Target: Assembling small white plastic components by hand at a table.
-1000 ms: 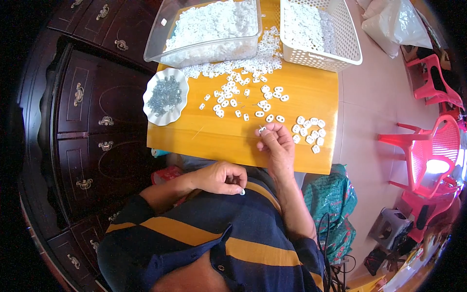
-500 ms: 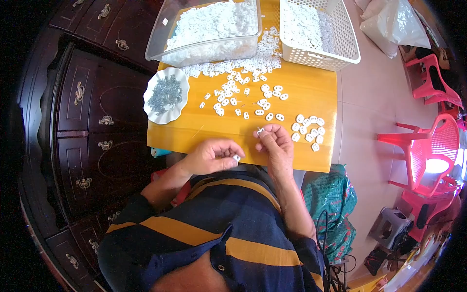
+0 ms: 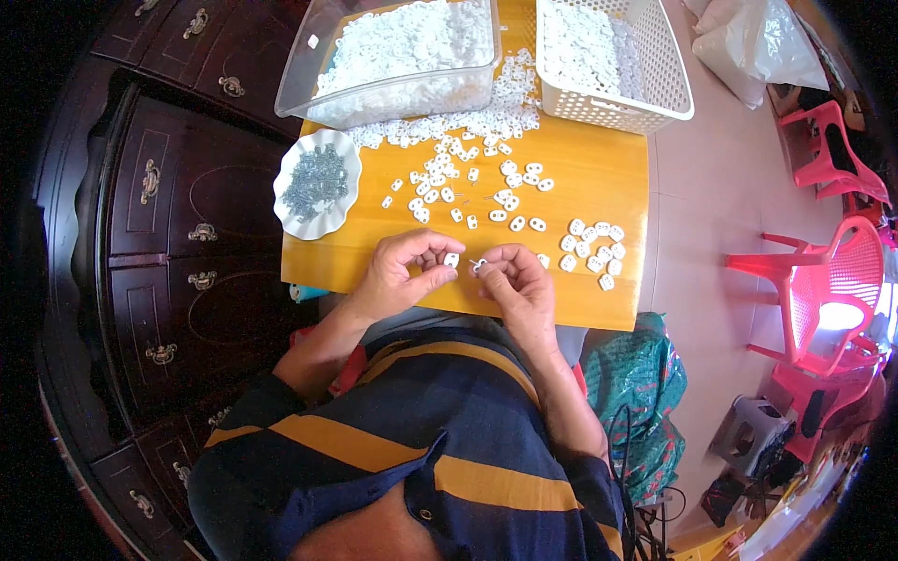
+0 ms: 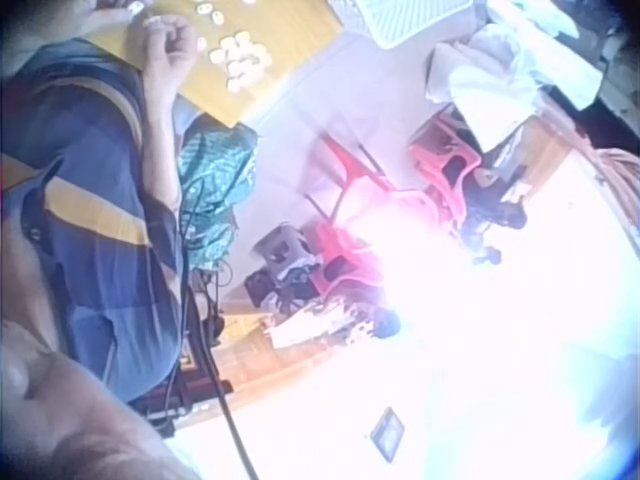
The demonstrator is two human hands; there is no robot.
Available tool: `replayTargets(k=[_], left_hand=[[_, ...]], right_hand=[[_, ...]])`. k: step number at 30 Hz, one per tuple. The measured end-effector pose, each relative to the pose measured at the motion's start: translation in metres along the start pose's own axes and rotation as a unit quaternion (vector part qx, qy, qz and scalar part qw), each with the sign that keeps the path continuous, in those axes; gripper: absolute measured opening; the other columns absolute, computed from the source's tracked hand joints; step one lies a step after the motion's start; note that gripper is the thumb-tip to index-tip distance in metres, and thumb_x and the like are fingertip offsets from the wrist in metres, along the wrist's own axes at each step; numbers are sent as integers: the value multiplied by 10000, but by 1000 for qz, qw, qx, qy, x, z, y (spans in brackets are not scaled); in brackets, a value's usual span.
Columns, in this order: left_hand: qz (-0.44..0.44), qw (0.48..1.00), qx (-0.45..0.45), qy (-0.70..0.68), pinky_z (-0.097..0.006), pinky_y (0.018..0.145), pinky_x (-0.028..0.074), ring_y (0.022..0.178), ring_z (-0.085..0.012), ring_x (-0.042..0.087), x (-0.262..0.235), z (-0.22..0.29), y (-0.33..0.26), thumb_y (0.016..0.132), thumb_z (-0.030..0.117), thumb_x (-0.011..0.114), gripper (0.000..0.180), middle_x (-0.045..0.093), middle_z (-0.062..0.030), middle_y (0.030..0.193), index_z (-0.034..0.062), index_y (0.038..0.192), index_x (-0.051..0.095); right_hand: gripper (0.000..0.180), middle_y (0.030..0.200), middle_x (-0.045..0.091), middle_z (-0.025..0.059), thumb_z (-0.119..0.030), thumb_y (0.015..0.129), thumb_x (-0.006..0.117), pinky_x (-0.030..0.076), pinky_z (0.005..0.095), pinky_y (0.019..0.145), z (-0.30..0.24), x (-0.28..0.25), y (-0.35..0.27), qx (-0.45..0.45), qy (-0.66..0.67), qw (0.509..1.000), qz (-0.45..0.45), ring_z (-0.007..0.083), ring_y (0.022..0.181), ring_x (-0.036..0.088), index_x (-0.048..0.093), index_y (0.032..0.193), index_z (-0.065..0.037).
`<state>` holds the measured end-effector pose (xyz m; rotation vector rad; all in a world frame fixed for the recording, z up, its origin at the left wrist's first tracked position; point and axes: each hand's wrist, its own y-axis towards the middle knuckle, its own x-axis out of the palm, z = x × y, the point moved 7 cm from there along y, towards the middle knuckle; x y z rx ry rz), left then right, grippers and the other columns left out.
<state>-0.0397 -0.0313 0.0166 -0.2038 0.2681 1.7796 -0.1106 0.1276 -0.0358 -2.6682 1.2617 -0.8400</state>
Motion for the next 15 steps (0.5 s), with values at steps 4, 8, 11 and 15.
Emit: replayTargets(k=[4,8,11,15], left_hand=[[-6,999,-36,-39,-215,644,470,722,-34,558,1,-9,-2,909,-12,701,206,647,16,857,4,1114,691],[-39,984,-117,-125,-197,649,459,741,-12,542,6,-26,-6,973,21,646,136,638,27,887,14,1105,674],[16,986,-86,-145,-185,654,460,744,-11,542,3,-38,-9,981,34,653,146,635,28,918,19,1126,659],[-29,979,-119,-162,-190,698,496,789,-19,580,7,-50,-11,979,51,673,200,647,24,966,17,1174,648]], right_hand=[[99,931,721,52,-83,995,638,484,219,694,-5,2,0,11,7,1000,24,83,734,604,619,1088,-52],[102,933,720,53,-85,994,642,485,219,692,-6,-6,0,5,8,999,44,84,728,604,622,1089,-55],[100,934,721,55,-86,993,642,487,220,690,-4,-5,1,9,7,999,39,84,721,604,626,1088,-57],[97,938,721,50,-86,997,641,494,218,693,1,-9,2,19,17,999,36,79,743,613,625,1087,-55]])
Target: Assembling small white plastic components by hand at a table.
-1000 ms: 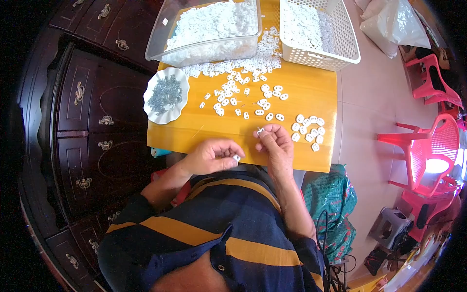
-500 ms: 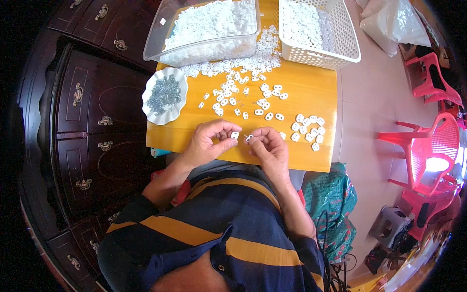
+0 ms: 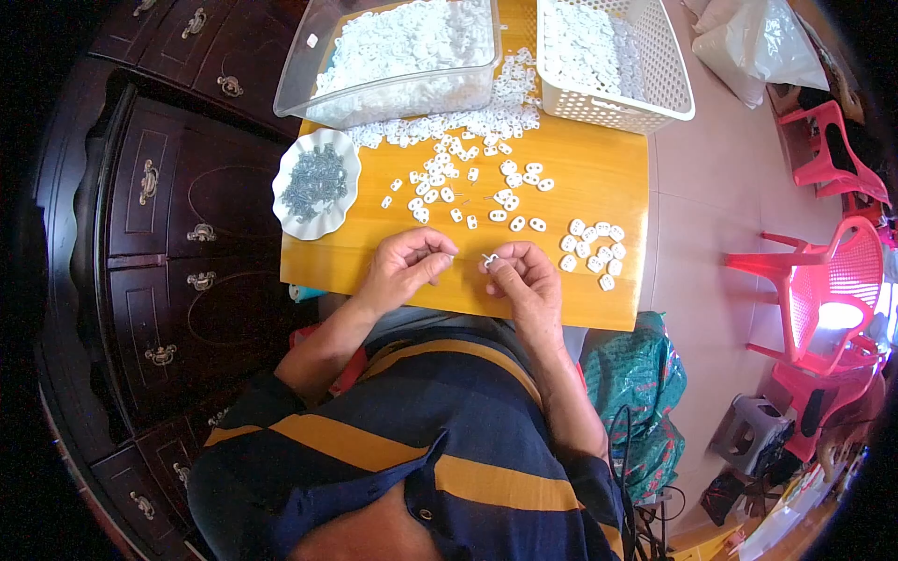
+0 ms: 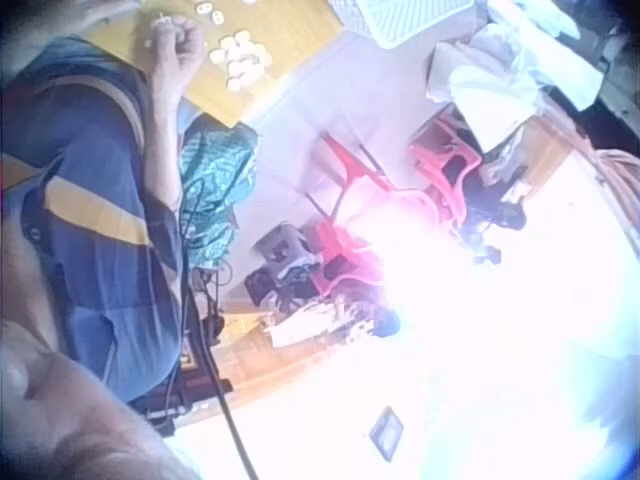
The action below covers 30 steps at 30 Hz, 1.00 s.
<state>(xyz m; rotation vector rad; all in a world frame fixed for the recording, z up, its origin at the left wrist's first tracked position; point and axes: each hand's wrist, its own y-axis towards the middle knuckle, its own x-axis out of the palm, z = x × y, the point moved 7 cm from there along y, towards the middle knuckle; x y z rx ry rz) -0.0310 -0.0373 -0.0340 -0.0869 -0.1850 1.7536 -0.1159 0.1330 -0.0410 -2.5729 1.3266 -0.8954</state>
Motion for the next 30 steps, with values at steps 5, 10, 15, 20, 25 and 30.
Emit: replayTargets(k=[5,10,15,20,25,30], left_hand=[[-12,996,2,-90,-216,762,546,869,-45,641,8,2,1,988,89,681,224,672,5,966,11,1196,660],[4,1000,-8,-3,-208,711,529,809,-47,624,-1,-6,3,992,114,686,202,671,9,912,5,1161,672],[-2,999,-32,-13,-201,676,510,769,-41,601,-1,-7,3,1000,132,681,189,659,16,861,4,1138,674],[14,1000,12,-24,-187,714,507,801,-16,598,-1,-7,2,976,29,673,214,648,25,940,6,1186,644],[-26,998,28,-47,-178,759,502,842,-8,605,4,-3,1,960,-21,663,269,644,31,981,8,1224,626],[-10,998,45,-39,-176,704,494,786,2,587,6,6,2,928,-57,658,273,633,35,930,0,1194,649]], right_hand=[[94,941,723,43,-88,1001,641,500,217,699,0,-1,0,2,7,1000,6,72,770,619,621,1086,-52],[101,935,721,57,-74,990,641,480,214,678,-1,0,0,-15,-9,1000,3,82,710,600,623,1087,-54],[92,932,711,30,-68,999,637,487,204,690,0,4,-1,-29,-41,999,-14,63,763,612,618,1086,-43],[89,930,691,2,-41,1001,634,507,201,717,6,8,-2,-22,-63,998,-3,49,837,632,620,1088,-29],[104,932,716,20,-84,1001,646,523,205,722,9,8,-1,-33,-105,994,-15,55,817,641,616,1090,-41],[90,902,670,-13,-28,989,645,492,199,700,9,12,-1,-14,-101,995,-6,40,792,594,630,1077,-19]])
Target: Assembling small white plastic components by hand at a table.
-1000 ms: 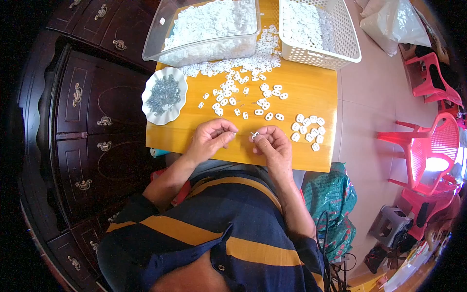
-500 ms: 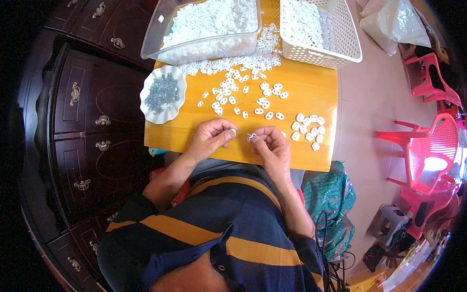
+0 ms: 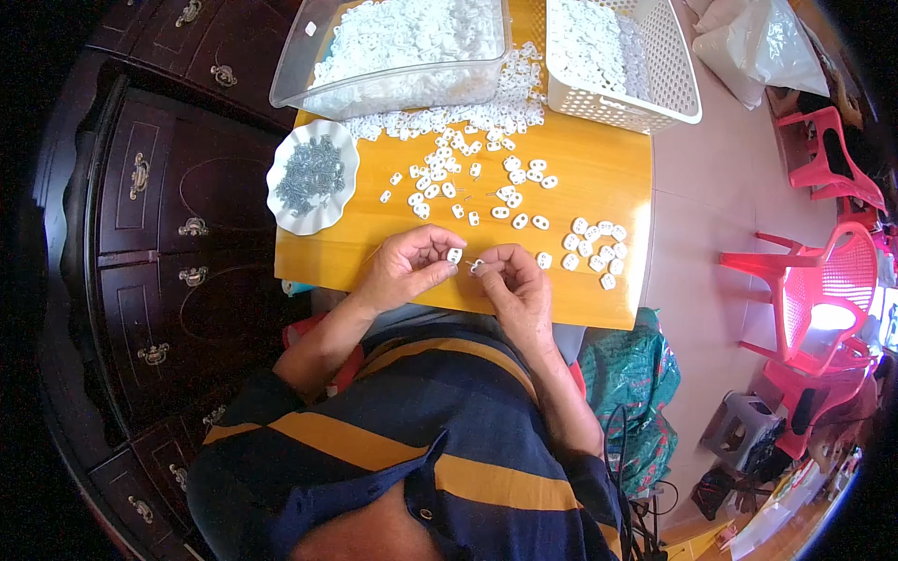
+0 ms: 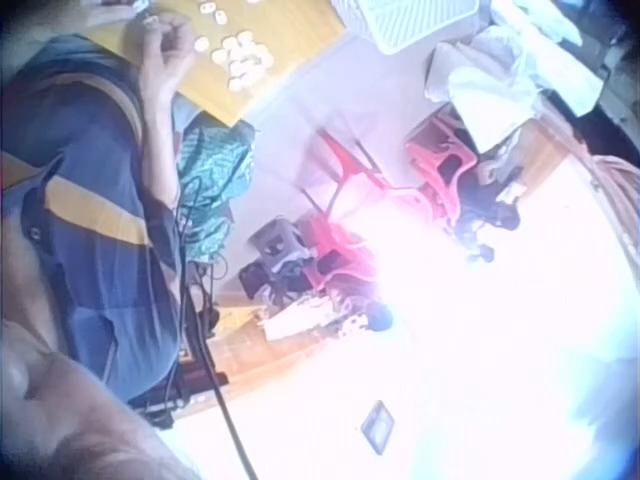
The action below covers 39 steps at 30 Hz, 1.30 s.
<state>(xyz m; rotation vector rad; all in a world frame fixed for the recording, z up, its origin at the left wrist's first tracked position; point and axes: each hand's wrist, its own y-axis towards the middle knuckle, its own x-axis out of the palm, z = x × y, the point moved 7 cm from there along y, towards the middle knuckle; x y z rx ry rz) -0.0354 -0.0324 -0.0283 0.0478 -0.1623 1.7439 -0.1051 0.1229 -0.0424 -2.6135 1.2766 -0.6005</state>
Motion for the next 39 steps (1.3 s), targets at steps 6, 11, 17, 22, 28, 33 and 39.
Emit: replayTargets(k=[6,11,17,22,28,33,39], left_hand=[[-22,1000,-6,11,-180,753,500,837,-5,600,1,-1,0,951,-43,653,301,645,34,975,3,1247,632],[-26,1000,-1,11,-181,748,500,828,-9,605,2,1,1,950,-46,652,295,655,30,969,1,1241,640],[-39,999,-12,34,-181,735,498,821,-8,609,7,2,3,946,-44,665,295,660,32,958,1,1236,644],[-38,999,-8,21,-180,697,478,783,-4,581,9,2,5,938,-34,690,290,647,40,917,3,1225,663],[-42,996,13,80,-197,658,460,742,-20,559,9,12,8,914,-13,725,270,636,33,865,23,1181,716],[-30,986,48,156,-246,628,478,700,-79,589,10,29,12,871,-26,742,268,650,-16,828,34,1132,745],[-76,972,70,210,-260,663,481,756,-125,613,18,35,13,851,23,773,356,664,-50,902,33,1202,715]], right_hand=[[84,892,669,-11,-30,987,648,491,202,698,-2,1,0,1,-3,1000,2,43,785,594,631,1068,-17],[83,896,671,-8,-33,987,649,493,203,699,-1,1,2,0,-5,1000,-2,48,784,598,633,1066,-14],[87,896,672,-10,-34,988,653,489,201,701,0,0,3,4,-13,1000,-2,46,793,602,638,1070,-11],[86,891,669,-16,-34,988,657,480,193,698,0,0,3,1,-10,1000,-4,40,790,596,645,1069,-12],[104,879,683,-17,-58,986,671,497,182,694,3,-1,3,20,-7,1000,-19,38,752,606,653,1078,-12],[123,865,696,2,-67,988,677,490,184,665,2,5,2,85,46,995,-26,50,732,610,673,1079,14],[155,894,717,17,-162,1012,662,530,207,696,9,2,1,117,44,991,-46,62,754,641,689,1064,-18]])
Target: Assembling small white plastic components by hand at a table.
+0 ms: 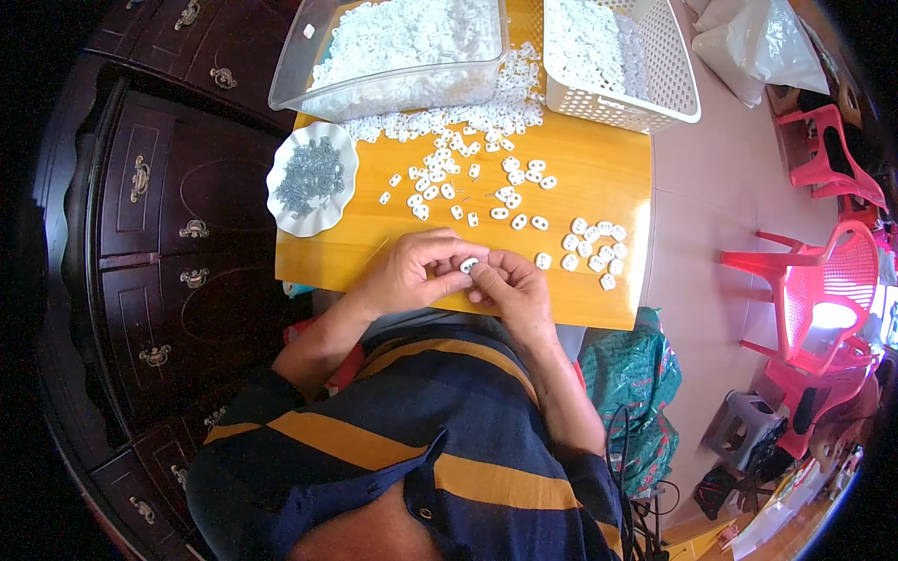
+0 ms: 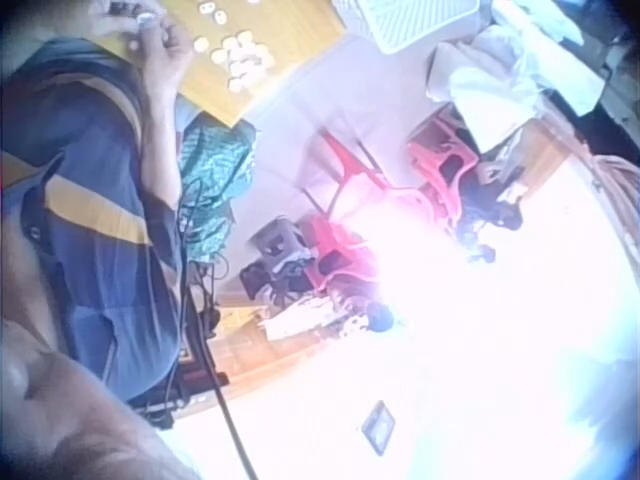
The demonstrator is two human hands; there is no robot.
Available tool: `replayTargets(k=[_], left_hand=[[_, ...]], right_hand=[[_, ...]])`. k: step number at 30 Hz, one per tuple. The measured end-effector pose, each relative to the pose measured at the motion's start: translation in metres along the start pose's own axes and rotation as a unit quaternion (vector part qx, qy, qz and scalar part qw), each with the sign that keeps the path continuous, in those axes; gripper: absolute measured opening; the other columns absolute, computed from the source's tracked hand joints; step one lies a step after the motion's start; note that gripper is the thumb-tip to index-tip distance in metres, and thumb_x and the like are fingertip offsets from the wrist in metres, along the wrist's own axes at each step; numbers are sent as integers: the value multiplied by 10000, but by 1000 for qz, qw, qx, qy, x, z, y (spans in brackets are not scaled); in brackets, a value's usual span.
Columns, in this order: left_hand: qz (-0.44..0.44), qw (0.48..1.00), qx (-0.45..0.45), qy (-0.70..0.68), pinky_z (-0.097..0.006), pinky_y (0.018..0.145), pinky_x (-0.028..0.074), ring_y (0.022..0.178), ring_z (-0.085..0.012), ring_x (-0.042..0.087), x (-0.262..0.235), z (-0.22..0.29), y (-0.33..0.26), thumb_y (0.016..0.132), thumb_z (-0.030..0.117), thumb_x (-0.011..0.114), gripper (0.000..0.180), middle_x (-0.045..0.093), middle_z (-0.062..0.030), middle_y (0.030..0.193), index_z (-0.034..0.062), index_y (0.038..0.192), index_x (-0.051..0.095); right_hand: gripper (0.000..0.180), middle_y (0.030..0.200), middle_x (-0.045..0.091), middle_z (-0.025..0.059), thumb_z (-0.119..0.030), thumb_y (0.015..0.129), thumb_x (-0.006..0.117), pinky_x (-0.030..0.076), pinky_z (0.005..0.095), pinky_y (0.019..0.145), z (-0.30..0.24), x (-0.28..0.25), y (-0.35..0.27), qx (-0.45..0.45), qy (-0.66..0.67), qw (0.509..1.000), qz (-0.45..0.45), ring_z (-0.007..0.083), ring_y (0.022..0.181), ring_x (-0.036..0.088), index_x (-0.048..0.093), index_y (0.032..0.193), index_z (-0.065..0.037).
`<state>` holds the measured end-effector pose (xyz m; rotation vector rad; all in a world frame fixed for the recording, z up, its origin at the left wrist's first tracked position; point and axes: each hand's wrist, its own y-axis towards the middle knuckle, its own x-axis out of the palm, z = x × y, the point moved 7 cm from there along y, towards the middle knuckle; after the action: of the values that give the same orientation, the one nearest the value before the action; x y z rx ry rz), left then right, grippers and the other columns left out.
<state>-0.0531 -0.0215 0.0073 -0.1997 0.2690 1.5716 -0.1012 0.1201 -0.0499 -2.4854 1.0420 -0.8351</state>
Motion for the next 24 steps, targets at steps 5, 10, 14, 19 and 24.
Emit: replayTargets(k=[5,10,14,19,24], left_hand=[[89,981,79,150,-363,702,556,793,-259,682,1,28,2,788,120,810,445,666,-98,981,48,1203,667],[95,962,91,240,-369,751,582,877,-291,706,7,20,1,786,94,821,417,687,-113,1000,32,1176,688],[101,960,101,242,-370,740,579,875,-295,707,7,20,-1,799,106,814,353,694,-117,1024,22,1124,707],[86,964,87,235,-384,747,576,870,-307,707,7,22,0,816,112,798,339,696,-127,1019,13,1126,704],[70,966,81,235,-393,755,575,878,-318,707,8,20,0,831,113,778,324,705,-137,1001,13,1130,703]], right_hand=[[160,908,720,35,-164,1017,647,535,224,721,0,6,2,-37,62,997,3,85,773,647,687,1071,-19],[128,955,713,28,-114,1012,646,509,210,780,5,-1,4,-47,68,997,7,80,841,643,688,1055,0],[140,936,714,23,-138,1017,642,518,224,765,5,-2,4,-29,93,995,7,82,823,647,694,1040,-11],[169,884,732,26,-191,1022,636,550,235,720,8,-5,5,-15,73,997,16,95,778,684,726,1011,-48],[198,868,732,38,-172,1021,644,532,236,742,5,-4,2,-11,66,998,15,89,783,658,751,1006,-7]])
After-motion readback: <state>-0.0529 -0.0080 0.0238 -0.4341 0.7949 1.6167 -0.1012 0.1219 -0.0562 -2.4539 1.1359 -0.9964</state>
